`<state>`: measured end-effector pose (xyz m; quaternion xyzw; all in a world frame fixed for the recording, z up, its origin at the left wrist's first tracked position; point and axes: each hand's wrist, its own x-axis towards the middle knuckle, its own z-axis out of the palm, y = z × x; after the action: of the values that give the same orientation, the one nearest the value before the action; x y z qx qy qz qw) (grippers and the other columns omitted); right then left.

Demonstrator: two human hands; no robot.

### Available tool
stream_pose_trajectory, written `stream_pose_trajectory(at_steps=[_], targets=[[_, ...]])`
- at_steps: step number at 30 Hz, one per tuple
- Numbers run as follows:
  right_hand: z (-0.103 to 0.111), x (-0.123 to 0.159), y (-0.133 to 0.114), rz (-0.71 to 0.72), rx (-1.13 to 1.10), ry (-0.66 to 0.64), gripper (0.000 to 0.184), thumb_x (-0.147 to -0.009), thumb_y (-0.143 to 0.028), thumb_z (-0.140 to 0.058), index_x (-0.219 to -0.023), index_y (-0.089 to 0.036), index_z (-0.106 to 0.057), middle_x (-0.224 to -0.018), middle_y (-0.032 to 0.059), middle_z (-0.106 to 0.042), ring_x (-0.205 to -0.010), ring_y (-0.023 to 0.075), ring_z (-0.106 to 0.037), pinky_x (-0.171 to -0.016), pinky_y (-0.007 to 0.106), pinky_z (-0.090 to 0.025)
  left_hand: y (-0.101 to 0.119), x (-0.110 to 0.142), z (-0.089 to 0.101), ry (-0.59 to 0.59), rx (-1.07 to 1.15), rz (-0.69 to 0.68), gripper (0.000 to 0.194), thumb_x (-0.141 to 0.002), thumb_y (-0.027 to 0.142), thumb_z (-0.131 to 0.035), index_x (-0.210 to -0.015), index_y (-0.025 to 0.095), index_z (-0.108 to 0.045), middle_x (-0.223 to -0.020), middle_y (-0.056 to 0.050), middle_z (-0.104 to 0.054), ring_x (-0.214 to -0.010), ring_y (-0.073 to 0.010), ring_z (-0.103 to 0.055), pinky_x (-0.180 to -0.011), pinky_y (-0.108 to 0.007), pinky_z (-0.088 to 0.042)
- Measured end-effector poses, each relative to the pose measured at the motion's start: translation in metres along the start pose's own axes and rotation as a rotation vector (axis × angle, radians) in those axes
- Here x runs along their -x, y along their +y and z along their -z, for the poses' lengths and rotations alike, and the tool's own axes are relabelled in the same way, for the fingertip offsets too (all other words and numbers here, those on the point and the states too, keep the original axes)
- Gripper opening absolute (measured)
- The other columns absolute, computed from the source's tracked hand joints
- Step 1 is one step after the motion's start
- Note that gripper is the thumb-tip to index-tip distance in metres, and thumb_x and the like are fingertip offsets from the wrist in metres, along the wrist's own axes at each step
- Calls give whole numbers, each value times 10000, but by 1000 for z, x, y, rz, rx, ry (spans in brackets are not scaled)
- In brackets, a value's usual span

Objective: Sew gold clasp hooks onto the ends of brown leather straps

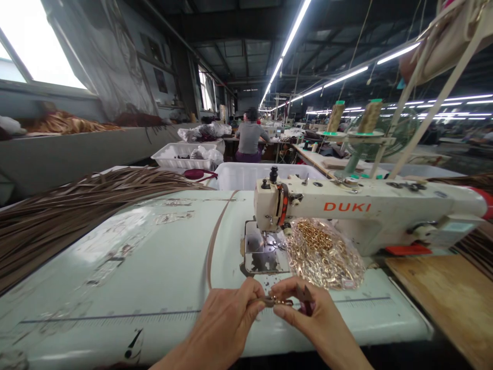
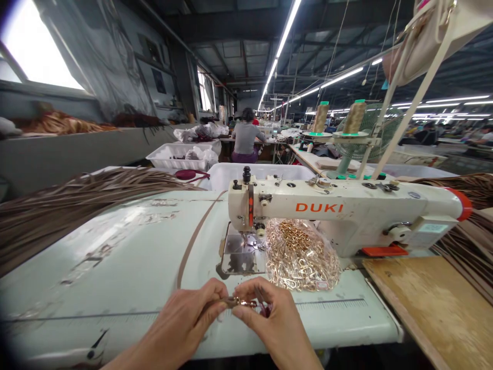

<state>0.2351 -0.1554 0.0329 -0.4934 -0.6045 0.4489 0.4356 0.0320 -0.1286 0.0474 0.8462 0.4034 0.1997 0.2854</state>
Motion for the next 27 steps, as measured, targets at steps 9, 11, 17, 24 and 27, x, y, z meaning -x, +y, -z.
stream_pose_trajectory(at_steps=[9, 11, 17, 24, 27], targets=[[-12, 3, -5, 66, 262, 60, 263, -866, -426, -601, -778, -185, -658, -698, -14, -624, -650, 129, -534, -589, 219, -358, -1, -5, 5, -19, 47, -13, 93, -974, 270, -439, -951, 249, -527, -774, 80, -643, -698, -128, -600, -658, -211, -344], [-13, 4, -2, 74, 211, 84, 271, -867, -429, -597, -776, -181, -657, -696, -10, -620, -648, 129, -530, -586, 218, -354, -1, -7, 6, -12, 89, 19, 98, -966, 284, -466, -943, 247, -553, -751, 82, -653, -677, -125, -593, -639, -203, -347], [-20, -7, 15, 45, 96, 143, 335, -864, -460, -587, -719, -157, -593, -647, -8, -577, -606, 122, -499, -555, 210, -345, -4, -23, 11, 32, -4, 30, 118, -912, 303, -543, -883, 244, -641, -742, 64, -648, -628, -123, -549, -602, -208, -352], [-3, -66, 33, -5, 506, 51, 310, -857, -358, -610, -618, -163, -587, -562, -3, -614, -532, 137, -543, -513, 216, -331, -36, -101, 32, -247, -294, -139, 90, -797, 160, -598, -786, 220, -663, -754, 51, -663, -745, -151, -599, -776, -245, -401], [15, -89, 35, 179, 782, 44, 92, -829, -243, -661, -751, -196, -673, -728, 7, -678, -680, 162, -609, -604, 226, -383, -51, -130, 33, -336, -348, -179, 76, -750, 147, -641, -764, 213, -674, -796, 36, -679, -801, -170, -615, -842, -272, -398]])
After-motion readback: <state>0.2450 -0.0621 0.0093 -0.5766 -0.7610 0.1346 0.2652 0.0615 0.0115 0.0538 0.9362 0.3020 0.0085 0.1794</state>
